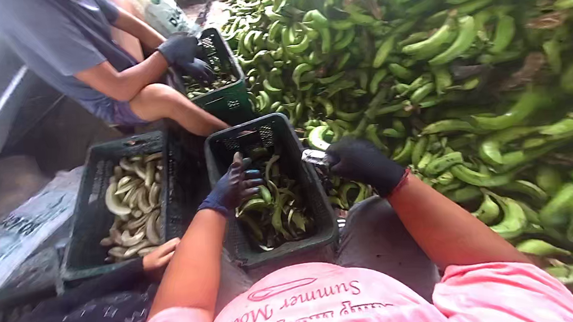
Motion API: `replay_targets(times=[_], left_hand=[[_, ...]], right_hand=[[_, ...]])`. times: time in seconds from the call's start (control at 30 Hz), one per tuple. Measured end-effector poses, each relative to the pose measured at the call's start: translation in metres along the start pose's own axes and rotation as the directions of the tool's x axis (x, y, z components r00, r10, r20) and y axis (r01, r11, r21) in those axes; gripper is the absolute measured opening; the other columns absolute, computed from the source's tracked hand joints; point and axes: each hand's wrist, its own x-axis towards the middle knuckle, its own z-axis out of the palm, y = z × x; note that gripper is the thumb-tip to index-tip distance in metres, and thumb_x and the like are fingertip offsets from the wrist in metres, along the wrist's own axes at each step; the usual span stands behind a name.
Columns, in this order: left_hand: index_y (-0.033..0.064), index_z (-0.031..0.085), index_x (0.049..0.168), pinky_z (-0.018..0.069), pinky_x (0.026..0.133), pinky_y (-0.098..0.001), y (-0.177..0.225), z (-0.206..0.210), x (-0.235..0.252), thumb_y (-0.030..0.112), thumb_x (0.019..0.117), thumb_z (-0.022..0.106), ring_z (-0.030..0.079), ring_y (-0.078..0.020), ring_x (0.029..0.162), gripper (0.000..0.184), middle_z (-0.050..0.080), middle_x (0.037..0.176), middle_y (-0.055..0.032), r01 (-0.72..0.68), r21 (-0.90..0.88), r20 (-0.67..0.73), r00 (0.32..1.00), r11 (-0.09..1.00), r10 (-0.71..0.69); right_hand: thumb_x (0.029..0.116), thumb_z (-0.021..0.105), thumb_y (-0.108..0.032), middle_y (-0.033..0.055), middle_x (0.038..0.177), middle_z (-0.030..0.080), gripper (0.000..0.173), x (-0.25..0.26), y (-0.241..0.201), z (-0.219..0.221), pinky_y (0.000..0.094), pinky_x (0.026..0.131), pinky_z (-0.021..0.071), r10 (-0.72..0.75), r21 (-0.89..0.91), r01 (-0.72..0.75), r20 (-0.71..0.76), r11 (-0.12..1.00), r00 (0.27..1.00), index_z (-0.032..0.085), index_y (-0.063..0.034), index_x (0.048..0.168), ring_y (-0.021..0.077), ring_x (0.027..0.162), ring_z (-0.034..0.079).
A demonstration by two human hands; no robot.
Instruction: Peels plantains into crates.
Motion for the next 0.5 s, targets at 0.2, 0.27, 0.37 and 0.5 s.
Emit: replay_targets(times=[0.2,0.27,0.37,0.5], left_hand=[[0.0137,0.053,0.142,0.0581,0.088,-0.0413,0.002,0.01,-0.015,0.058,0.1059,0.038,0.067,-0.0198,0.103,0.059,0.068,0.119,-0.01,-0.148,-0.195,0.01,0.988,0.97,0.153],[0.0095,0.059,0.135,0.0594,0.078,-0.0398,-0.002,0.0,-0.004,0.038,0.1041,0.056,0.069,-0.0204,0.089,0.042,0.07,0.106,-0.0111,-0.176,-0.273,-0.148,0.979,0.946,0.14],[0.0081,0.057,0.133,0.0582,0.076,-0.0404,0.011,-0.009,-0.008,0.036,0.1064,0.05,0.067,-0.0214,0.087,0.04,0.069,0.104,-0.0121,-0.23,-0.34,-0.345,0.932,0.912,0.107],[0.0119,0.055,0.133,0.0555,0.073,-0.0391,0.057,0.016,-0.046,0.037,0.1108,0.037,0.063,-0.0215,0.082,0.039,0.064,0.103,-0.0109,-0.279,-0.486,-0.558,0.828,0.828,-0.048]], right_hand=[[0.0932,0.063,-0.034,0.013,0.108,0.065,0.017,-0.015,-0.138,0.026,0.0568,0.068,0.0566,-0.472,-0.09,0.476,0.065,0.875,0.879,0.073,-0.0214,0.099,0.0329,0.087,0.068],[0.0978,0.057,-0.034,0.0154,0.113,0.065,0.021,-0.016,-0.152,0.042,0.0566,0.068,0.0573,-0.52,-0.087,0.516,-0.028,0.852,0.854,0.072,-0.0202,0.102,0.0347,0.087,0.069],[0.0993,0.06,-0.031,0.0153,0.134,0.063,0.024,-0.013,-0.147,0.069,0.0538,0.07,0.0606,-0.546,0.007,0.58,-0.329,0.815,0.771,0.074,-0.0201,0.116,0.0341,0.094,0.071],[0.094,0.067,-0.04,0.0114,0.119,0.07,0.048,-0.008,-0.135,0.08,0.0532,0.089,0.057,-0.498,0.304,0.563,-0.269,0.768,0.824,0.065,-0.0165,0.136,0.0276,0.104,0.069]])
